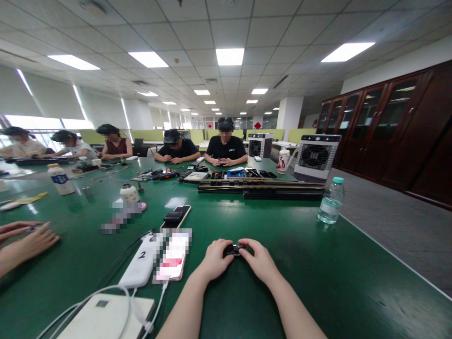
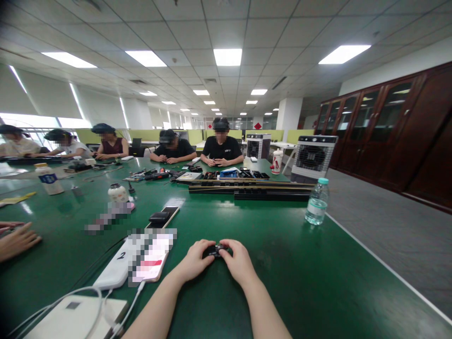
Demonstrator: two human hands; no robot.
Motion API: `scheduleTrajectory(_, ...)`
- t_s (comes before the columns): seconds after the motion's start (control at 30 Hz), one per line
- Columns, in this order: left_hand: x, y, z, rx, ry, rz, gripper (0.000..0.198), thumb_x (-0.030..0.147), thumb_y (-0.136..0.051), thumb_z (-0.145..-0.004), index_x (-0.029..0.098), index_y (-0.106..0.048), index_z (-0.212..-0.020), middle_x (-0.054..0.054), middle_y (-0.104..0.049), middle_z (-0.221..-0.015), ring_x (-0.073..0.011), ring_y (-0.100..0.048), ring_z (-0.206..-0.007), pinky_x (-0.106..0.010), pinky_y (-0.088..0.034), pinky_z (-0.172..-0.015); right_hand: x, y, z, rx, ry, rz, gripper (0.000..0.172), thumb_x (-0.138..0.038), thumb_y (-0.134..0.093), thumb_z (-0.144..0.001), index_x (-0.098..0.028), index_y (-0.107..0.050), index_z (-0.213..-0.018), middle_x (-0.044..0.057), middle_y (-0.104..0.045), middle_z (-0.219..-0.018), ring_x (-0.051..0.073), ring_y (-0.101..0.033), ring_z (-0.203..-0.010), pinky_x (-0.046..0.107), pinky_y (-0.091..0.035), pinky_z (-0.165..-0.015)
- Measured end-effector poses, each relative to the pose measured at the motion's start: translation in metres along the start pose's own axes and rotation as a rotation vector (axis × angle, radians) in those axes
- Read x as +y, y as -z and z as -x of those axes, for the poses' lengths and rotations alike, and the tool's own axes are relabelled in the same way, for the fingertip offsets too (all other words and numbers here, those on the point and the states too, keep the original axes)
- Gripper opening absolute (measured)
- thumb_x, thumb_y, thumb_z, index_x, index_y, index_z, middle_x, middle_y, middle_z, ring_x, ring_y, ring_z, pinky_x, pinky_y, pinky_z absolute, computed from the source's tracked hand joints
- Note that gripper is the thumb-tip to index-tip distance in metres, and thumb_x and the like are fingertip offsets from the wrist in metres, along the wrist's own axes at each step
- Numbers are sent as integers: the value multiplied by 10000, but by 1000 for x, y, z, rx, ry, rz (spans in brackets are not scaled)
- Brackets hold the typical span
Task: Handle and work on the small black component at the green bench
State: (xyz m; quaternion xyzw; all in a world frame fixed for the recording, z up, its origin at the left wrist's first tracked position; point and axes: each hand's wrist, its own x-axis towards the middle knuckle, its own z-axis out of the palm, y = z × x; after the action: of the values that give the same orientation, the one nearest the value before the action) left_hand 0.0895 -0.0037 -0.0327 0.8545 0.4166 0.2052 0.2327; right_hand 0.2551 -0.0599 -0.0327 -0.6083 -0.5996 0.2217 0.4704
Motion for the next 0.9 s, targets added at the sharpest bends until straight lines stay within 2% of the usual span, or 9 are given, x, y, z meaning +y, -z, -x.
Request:
scheduleTrajectory(0.1,0,-1,0,0,1,-6,386,254,-564,-761,226,-578,-1146,-50,-614,-1124,-223,-534,-1056,-337,-384,-938,0,-1,0,10,20,52,218,-240,-593,-725,-240,-701,-915,46,-707,-1009,224,-611,-1024,390,-438,-967)
scheduleTrajectory(0.23,-2,-3,-1,-2,-6,-11,388,246,-560,-763,217,-576,-1149,-52,-615,-1123,-221,-534,-1060,-335,-382,-942,5,-3,0,-55,70,142,190,-228,-612,-715,-253,-702,-880,32,-712,-976,232,-604,-1015,415,-413,-977)
scheduleTrajectory(0.4,-4,-4,-1,4,-16,-9,395,241,-558,-764,207,-571,-1158,-57,-612,-1130,-223,-529,-1070,-341,-376,-952,12,-5,-1,-62,87,229,177,-236,-621,-724,-261,-696,-883,41,-696,-1046,244,-576,-1076,443,-364,-1013)
scheduleTrajectory(0.67,-4,-3,-1,0,-12,-9,401,243,-567,-757,220,-573,-1157,-56,-614,-1127,-231,-530,-1076,-349,-375,-955,11,-5,0,-44,103,259,190,-220,-613,-732,-293,-687,-891,12,-691,-1058,250,-554,-1104,461,-347,-1011)
scheduleTrajectory(0.9,-2,-2,0,7,-14,7,394,246,-573,-758,217,-576,-1150,-59,-614,-1129,-235,-531,-1075,-352,-377,-952,7,-4,1,-67,78,326,193,-219,-604,-741,-282,-679,-908,26,-680,-1098,261,-541,-1124,460,-347,-996)
